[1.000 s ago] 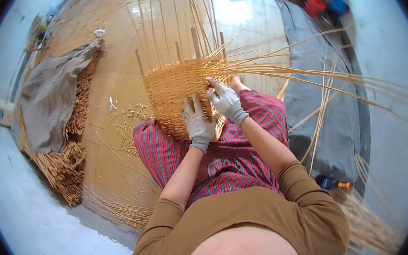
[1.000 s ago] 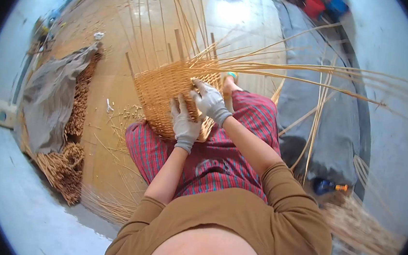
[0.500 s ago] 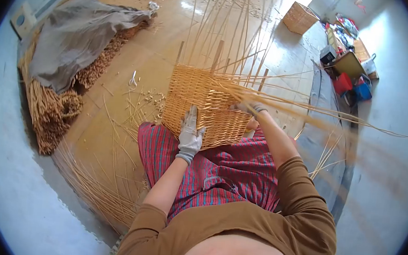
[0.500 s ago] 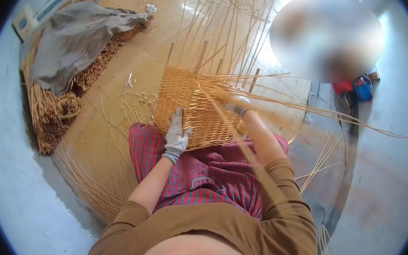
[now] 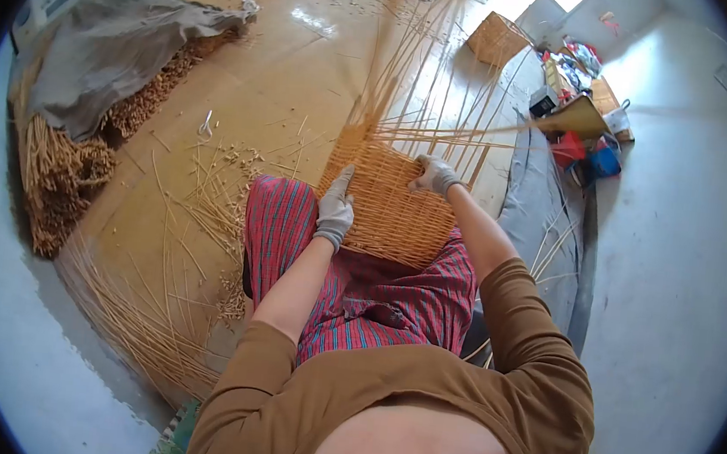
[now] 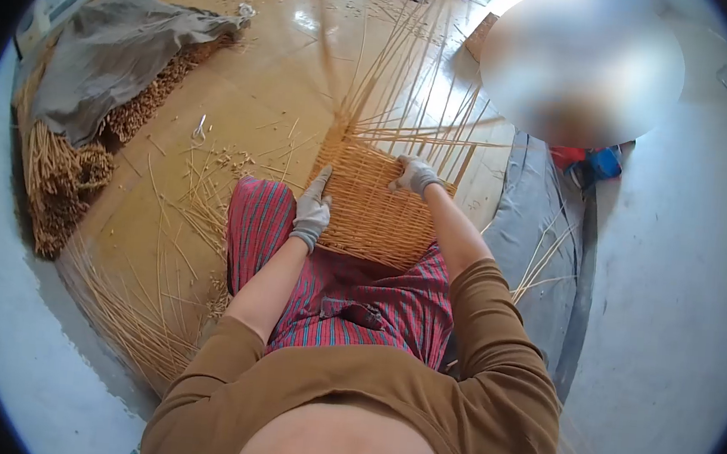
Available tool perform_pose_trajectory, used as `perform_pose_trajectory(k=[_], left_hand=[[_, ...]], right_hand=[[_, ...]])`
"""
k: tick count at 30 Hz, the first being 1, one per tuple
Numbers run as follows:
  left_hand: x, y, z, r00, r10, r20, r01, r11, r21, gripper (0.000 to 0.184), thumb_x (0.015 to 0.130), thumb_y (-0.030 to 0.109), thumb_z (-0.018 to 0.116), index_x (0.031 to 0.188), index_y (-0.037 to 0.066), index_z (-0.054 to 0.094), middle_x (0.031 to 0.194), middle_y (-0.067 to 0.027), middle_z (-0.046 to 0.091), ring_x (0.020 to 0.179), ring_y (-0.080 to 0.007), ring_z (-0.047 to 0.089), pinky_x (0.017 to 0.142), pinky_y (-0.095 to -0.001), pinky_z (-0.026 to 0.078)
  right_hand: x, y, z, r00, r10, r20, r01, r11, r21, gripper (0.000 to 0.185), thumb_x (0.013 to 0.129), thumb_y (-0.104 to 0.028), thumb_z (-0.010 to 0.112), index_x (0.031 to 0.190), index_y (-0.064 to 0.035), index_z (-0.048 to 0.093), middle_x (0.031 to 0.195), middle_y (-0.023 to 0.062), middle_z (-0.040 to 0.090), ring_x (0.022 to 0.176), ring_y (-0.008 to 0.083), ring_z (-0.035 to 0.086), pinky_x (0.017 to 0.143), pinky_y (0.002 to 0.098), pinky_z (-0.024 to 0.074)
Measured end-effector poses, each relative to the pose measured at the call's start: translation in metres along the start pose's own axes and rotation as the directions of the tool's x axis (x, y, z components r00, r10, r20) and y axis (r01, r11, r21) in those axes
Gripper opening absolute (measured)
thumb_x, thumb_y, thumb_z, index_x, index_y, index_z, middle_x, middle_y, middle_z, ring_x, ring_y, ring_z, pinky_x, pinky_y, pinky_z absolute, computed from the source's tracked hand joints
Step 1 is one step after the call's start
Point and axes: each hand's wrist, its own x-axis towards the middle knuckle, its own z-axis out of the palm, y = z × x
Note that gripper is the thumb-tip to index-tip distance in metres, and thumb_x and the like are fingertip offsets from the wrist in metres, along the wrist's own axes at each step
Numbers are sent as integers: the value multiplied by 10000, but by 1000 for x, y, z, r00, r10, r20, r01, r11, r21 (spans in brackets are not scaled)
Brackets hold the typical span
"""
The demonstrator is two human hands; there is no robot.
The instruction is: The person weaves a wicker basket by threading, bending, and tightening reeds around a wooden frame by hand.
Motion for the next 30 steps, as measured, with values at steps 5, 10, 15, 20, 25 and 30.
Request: perform_pose_trajectory(k=[5, 10, 15, 20, 25, 30], left_hand=[[-25, -10, 34, 930, -292, 224, -71, 456, 887, 790, 825, 193, 741, 1533, 215, 391, 1635, -184, 225, 1487, -382, 270, 1201, -387, 296], [-63, 9, 50, 742, -599, 300, -381, -9, 925, 812, 789, 347, 799, 1505, 233, 434, 1647, -182, 188, 1491, -369, 271, 1186, -413, 326], [-54, 11, 45, 806, -519, 284, -195, 220, 956, 599, 804, 320, 783, 1349, 149, 604, 1481, -210, 456, 1293, -358, 541, 1081, -417, 448], [5, -18, 28, 959, 277, -63, -163, 717, 678, 274, 804, 58, 741, 1068, 45, 667, 1029, -135, 670, 1000, -303, 626, 953, -380, 476], [51, -16, 16, 914, 274, -298, -1, 738, 675, 418, 830, 95, 756, 1199, -11, 593, 1101, -182, 674, 1040, -312, 638, 972, -376, 474], [72, -20, 16, 970, 20, -242, 84, 909, 409, 426, 903, 122, 724, 1248, -38, 532, 1131, -157, 682, 1007, -259, 650, 954, -352, 491]], right_hand=[[-24, -15, 48, 977, 141, -158, -112, 978, 178, 733, 779, -303, 798, 1427, -138, 496, 1413, 183, 534, 1299, 355, 524, 1066, 422, 450], [-42, -21, 65, 959, 189, -210, -135, 959, 248, 900, 739, -266, 852, 1509, -194, 392, 1480, 163, 466, 1317, 351, 508, 1078, 427, 447], [-62, -22, 84, 953, 121, -278, -52, 969, 242, 985, 712, -220, 866, 1544, -212, 339, 1547, 158, 396, 1350, 346, 483, 1103, 415, 431], [-77, -24, 89, 957, 100, -273, -39, 975, 220, 1000, 760, -232, 826, 1582, -238, 256, 1608, 138, 311, 1383, 333, 452, 1121, 408, 413], [-85, -28, 78, 973, 86, -214, -55, 987, 149, 953, 793, -305, 785, 1583, -244, 256, 1643, 167, 213, 1380, 361, 449, 1122, 408, 413], [-91, -71, 52, 945, -170, -279, 219, 964, 154, 524, 857, -233, 715, 1361, -183, 579, 1420, 173, 514, 1248, 343, 564, 1040, 417, 473]])
